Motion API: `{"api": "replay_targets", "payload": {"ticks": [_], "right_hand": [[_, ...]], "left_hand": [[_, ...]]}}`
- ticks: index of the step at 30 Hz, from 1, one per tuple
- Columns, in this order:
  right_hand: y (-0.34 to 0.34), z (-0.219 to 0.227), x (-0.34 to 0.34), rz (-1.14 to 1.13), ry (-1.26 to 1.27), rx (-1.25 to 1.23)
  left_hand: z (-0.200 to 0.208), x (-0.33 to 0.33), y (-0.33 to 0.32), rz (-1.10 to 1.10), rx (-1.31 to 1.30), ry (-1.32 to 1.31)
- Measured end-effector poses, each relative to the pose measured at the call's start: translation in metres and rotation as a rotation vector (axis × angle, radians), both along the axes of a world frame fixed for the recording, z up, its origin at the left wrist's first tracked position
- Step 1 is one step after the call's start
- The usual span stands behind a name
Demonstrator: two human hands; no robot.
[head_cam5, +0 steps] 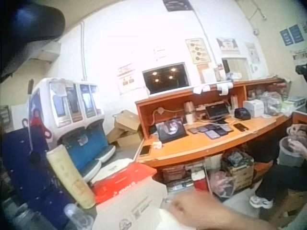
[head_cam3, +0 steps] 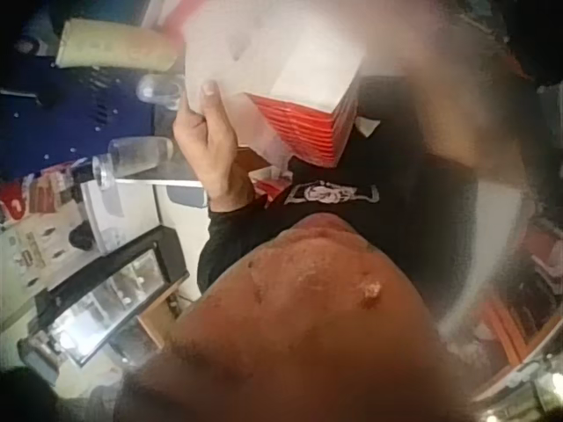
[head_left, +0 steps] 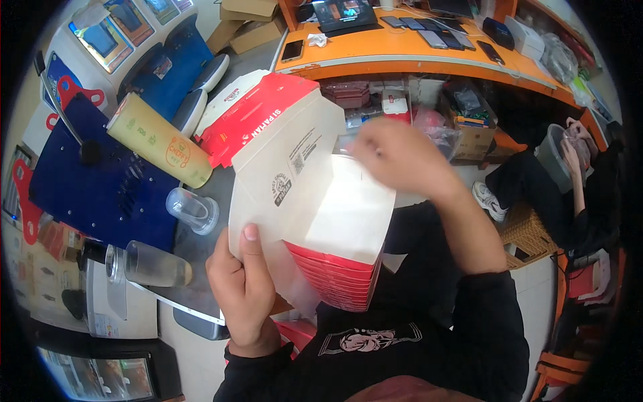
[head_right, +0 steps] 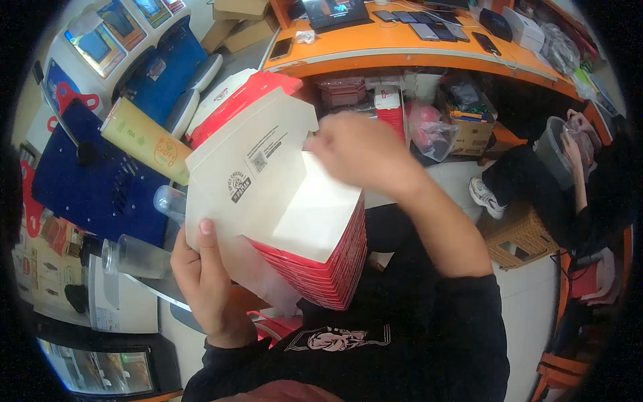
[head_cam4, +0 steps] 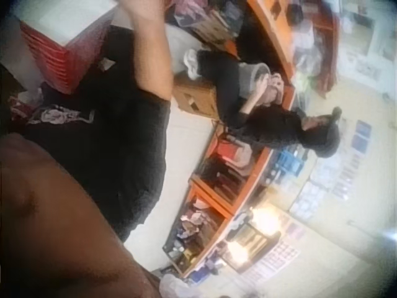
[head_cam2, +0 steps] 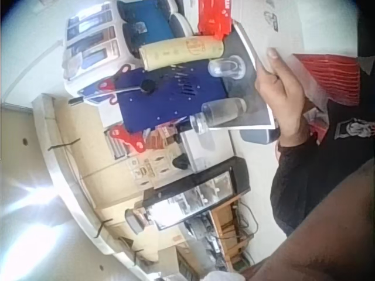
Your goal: The person assembles a food box by folding the cardboard panels and secure the tabs.
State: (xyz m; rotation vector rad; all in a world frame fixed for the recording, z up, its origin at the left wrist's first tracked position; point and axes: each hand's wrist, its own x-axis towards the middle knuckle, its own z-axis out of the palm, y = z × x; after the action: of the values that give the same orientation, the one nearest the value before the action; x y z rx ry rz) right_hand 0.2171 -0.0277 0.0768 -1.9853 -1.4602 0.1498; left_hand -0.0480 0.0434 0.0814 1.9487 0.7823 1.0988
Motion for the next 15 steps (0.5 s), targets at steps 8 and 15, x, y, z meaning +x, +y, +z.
{"api": "replay_targets", "payload": {"ticks": [8, 15], "right_hand": [[0.061, -0.054, 0.044, 0.458, 0.132, -0.379], [0.087, -0.055, 0.036, 0.519, -0.013, -0.537]], "left_hand": [[-0.016, 0.005, -0.012, 0.001, 0.087, -0.072], [-0.021, -0.011, -0.011, -0.043, 0.034, 0.04]]}}
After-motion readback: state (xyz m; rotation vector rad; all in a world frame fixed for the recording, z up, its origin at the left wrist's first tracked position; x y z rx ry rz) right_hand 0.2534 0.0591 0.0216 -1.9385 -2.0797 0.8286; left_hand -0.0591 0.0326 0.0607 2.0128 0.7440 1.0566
